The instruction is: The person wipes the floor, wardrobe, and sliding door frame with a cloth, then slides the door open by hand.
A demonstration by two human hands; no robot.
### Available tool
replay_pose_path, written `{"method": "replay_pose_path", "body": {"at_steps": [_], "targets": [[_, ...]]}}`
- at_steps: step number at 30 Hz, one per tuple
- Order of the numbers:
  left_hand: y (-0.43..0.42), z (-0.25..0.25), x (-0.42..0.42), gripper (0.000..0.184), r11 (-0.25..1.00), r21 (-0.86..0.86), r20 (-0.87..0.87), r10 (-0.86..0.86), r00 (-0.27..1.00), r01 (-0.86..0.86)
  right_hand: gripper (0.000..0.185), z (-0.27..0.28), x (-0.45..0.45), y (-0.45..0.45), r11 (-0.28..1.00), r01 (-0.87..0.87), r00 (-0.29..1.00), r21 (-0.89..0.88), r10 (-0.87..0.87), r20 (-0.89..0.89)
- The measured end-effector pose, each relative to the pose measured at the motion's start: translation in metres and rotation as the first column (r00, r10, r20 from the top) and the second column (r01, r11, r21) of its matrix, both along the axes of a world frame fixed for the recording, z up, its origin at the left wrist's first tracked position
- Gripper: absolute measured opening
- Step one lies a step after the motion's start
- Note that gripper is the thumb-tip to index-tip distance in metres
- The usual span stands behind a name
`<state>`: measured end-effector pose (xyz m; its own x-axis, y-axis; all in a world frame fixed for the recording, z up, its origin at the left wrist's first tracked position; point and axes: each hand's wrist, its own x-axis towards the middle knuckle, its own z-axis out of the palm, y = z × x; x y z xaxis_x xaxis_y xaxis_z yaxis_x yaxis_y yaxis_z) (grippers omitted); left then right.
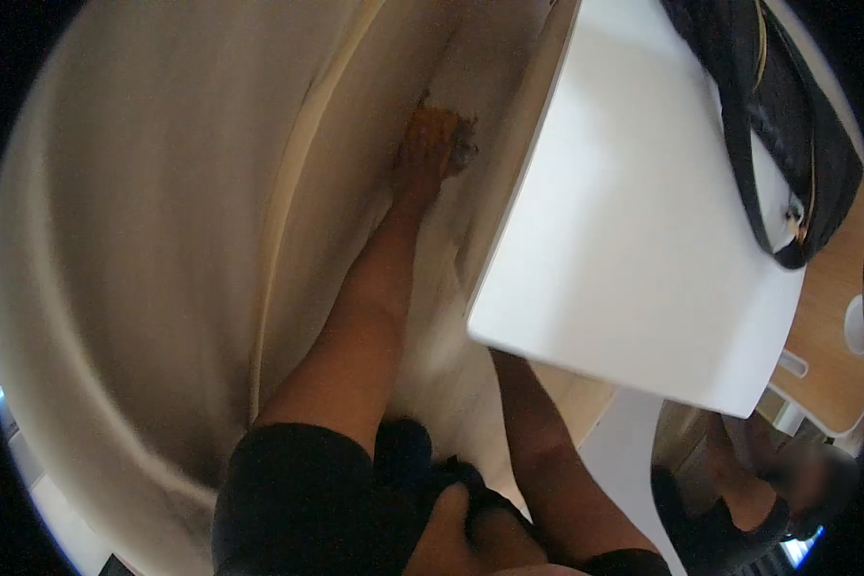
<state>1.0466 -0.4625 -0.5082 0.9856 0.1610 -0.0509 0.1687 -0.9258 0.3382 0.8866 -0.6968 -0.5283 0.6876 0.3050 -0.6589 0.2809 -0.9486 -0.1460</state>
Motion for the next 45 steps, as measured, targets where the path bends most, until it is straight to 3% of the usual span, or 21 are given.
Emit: {"method": "replay_pose_path", "body": {"at_steps": [4,7,8,9,10,13,14,16,17,19,22,25,27,30,32,36,38,40,41,43,45], "targets": [[-0.005,-0.030,-0.106,0.051,0.995,-0.086,-0.090,0.052,0.995,-0.059,0.116,-0.004,0.005,0.002,1.000,-0.023,0.999,0.000,0.022,0.047],[-0.011,-0.058,-0.189,0.052,0.855,-0.457,-0.205,0.166,0.965,-0.244,0.119,-0.001,0.007,0.005,0.998,-0.056,0.995,0.041,0.052,0.083],[-0.018,-0.052,-0.213,0.053,0.917,-0.306,-0.301,0.162,0.940,-0.256,0.121,0.016,0.010,0.012,0.998,-0.049,0.999,-0.026,0.049,0.010],[-0.032,-0.024,-0.232,0.053,0.987,0.060,-0.410,0.163,0.898,-0.151,0.119,0.009,0.011,0.012,0.999,0.036,0.999,0.002,-0.036,0.021],[-0.048,-0.010,-0.248,0.053,0.919,0.394,-0.507,0.199,0.839,0.019,0.119,0.015,0.009,0.013,0.999,0.044,0.999,-0.009,-0.044,0.013],[-0.079,-0.046,-0.260,0.058,0.875,0.479,-0.457,0.182,0.870,0.069,0.107,0.023,0.006,0.018,0.985,0.166,0.986,0.047,-0.166,-0.005],[-0.093,-0.051,-0.255,0.058,0.876,0.479,-0.449,0.181,0.875,0.065,0.096,0.023,0.007,0.020,0.971,0.223,0.975,0.093,-0.223,-0.004],[-0.130,-0.028,-0.242,0.060,0.995,0.080,-0.510,-0.007,0.860,0.055,0.085,-0.001,0.004,0.014,0.946,0.291,0.956,0.146,-0.291,-0.017],[-0.133,-0.041,-0.245,0.057,0.990,0.119,-0.372,-0.024,0.928,0.073,0.076,-0.022,0.005,0.016,0.915,0.320,0.939,0.248,-0.341,0.045],[-0.130,-0.034,-0.244,0.055,0.988,0.123,-0.385,-0.043,0.922,0.097,0.066,-0.052,0.007,0.016,0.868,0.347,0.908,0.356,-0.406,0.103],[-0.119,-0.033,-0.234,0.053,0.969,0.201,-0.321,-0.073,0.944,0.143,0.066,-0.056,0.006,0.015,0.979,0.079,0.906,0.187,-0.149,0.397],[-0.124,-0.030,-0.244,0.054,0.947,0.209,-0.330,-0.168,0.929,0.246,0.056,-0.005,-0.010,-0.001,0.724,0.228,0.847,0.652,-0.477,0.234],[-0.129,-0.017,-0.246,0.055,0.921,0.153,-0.403,-0.271,0.874,0.357,0.052,0.028,-0.045,-0.007,0.725,0.239,0.815,0.646,-0.511,0.273],[-0.128,-0.022,-0.253,0.058,0.886,0.069,-0.409,-0.394,0.823,0.458,0.050,0.009,-0.083,0.008,0.764,0.255,0.816,0.592,-0.499,0.293],[-0.131,-0.024,-0.244,0.060,0.898,-0.005,-0.263,-0.425,0.866,0.439,0.048,-0.015,-0.089,0.002,0.730,0.210,0.743,0.650,-0.552,0.379],[-0.102,-0.041,-0.217,0.061,0.827,0.181,-0.232,-0.490,0.840,0.532,0.040,-0.020,-0.070,0.022,0.792,0.163,0.626,0.589,-0.544,0.559],[-0.075,-0.046,-0.201,0.060,0.792,0.237,-0.124,-0.550,0.826,0.563,0.039,-0.020,-0.063,0.043,0.907,0.065,0.508,0.416,-0.389,0.768],[-0.034,-0.067,-0.181,0.068,0.555,0.535,-0.114,-0.700,0.705,0.637,0.043,-0.045,-0.037,0.079,0.894,0.081,0.495,0.441,-0.420,0.761],[-0.025,-0.045,-0.184,0.079,0.680,0.361,-0.142,-0.637,0.758,0.638,0.048,-0.054,-0.029,0.097,0.891,0.081,0.483,0.447,-0.427,0.765],[0.013,-0.039,-0.168,0.058,0.430,0.599,-0.432,-0.536,0.725,0.675,0.050,-0.034,-0.010,0.138,0.888,0.174,0.771,0.426,-0.392,0.502],[0.003,-0.003,-0.109,0.065,0.471,0.575,-0.487,-0.460,0.742,0.669,0.050,0.006,0.052,0.130,0.642,0.402,0.860,0.653,-0.509,-0.029]]}}
